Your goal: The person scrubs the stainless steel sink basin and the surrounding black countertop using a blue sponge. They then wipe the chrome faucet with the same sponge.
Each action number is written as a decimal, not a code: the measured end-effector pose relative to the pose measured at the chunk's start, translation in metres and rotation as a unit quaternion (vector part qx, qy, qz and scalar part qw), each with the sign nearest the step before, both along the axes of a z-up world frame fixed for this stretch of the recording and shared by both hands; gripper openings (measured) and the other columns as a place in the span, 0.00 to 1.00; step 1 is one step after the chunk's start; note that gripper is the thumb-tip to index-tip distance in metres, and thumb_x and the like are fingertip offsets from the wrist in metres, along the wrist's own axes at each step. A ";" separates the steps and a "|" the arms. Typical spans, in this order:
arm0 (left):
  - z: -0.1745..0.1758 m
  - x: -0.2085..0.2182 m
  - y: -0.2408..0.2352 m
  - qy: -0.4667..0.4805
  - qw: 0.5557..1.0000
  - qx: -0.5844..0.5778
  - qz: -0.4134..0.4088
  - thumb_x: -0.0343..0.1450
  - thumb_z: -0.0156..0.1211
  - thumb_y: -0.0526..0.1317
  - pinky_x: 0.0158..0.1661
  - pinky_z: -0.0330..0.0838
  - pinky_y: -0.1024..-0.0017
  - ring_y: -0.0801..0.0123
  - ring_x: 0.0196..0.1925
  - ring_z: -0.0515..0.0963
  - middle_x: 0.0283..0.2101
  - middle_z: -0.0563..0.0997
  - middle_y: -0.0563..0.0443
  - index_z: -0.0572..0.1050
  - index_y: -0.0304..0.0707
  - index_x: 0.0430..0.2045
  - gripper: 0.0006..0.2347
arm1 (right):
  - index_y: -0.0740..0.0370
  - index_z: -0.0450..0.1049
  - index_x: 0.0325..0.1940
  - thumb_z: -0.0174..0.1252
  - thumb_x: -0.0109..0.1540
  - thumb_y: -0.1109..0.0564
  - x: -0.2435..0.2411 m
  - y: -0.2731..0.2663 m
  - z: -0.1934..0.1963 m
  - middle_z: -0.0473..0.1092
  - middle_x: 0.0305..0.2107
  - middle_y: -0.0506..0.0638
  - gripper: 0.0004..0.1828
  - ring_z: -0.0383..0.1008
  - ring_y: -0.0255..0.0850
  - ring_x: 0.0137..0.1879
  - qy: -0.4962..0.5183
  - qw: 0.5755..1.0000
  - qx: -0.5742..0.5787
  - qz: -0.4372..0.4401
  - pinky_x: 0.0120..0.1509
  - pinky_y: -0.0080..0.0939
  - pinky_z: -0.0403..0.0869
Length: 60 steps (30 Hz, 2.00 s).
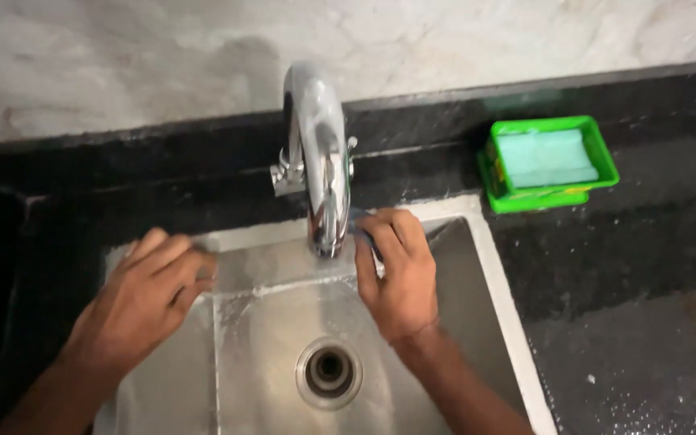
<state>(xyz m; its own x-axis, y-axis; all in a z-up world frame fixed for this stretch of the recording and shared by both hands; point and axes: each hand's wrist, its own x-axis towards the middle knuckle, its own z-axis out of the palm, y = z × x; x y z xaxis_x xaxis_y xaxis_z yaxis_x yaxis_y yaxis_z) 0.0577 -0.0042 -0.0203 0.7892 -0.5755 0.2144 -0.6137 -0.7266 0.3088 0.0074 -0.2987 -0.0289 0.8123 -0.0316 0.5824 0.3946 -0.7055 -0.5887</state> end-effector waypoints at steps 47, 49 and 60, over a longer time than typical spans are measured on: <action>0.010 -0.015 0.023 0.065 0.987 -0.135 0.053 0.58 0.55 0.25 0.43 0.67 0.56 0.49 0.39 0.75 0.37 0.71 0.39 0.67 0.33 0.36 0.15 | 0.66 0.74 0.48 0.57 0.59 0.66 -0.001 0.135 0.009 0.68 0.47 0.54 0.13 0.70 0.52 0.56 -0.034 0.995 -0.014 0.089 0.58 0.48 0.74; 0.010 -0.012 0.037 0.033 0.986 -0.160 0.035 0.58 0.53 0.25 0.45 0.66 0.55 0.47 0.42 0.74 0.40 0.72 0.37 0.66 0.31 0.39 0.16 | 0.66 0.75 0.47 0.57 0.57 0.67 0.011 0.158 0.004 0.68 0.45 0.55 0.14 0.70 0.53 0.53 -0.025 0.997 -0.005 0.070 0.55 0.48 0.74; 0.008 -0.007 0.052 -0.058 0.962 -0.263 0.037 0.61 0.43 0.24 0.54 0.67 0.55 0.44 0.48 0.73 0.47 0.72 0.31 0.67 0.25 0.44 0.17 | 0.67 0.77 0.44 0.57 0.52 0.70 0.024 0.204 0.005 0.68 0.40 0.54 0.16 0.69 0.50 0.46 -0.015 0.996 -0.058 0.065 0.51 0.46 0.73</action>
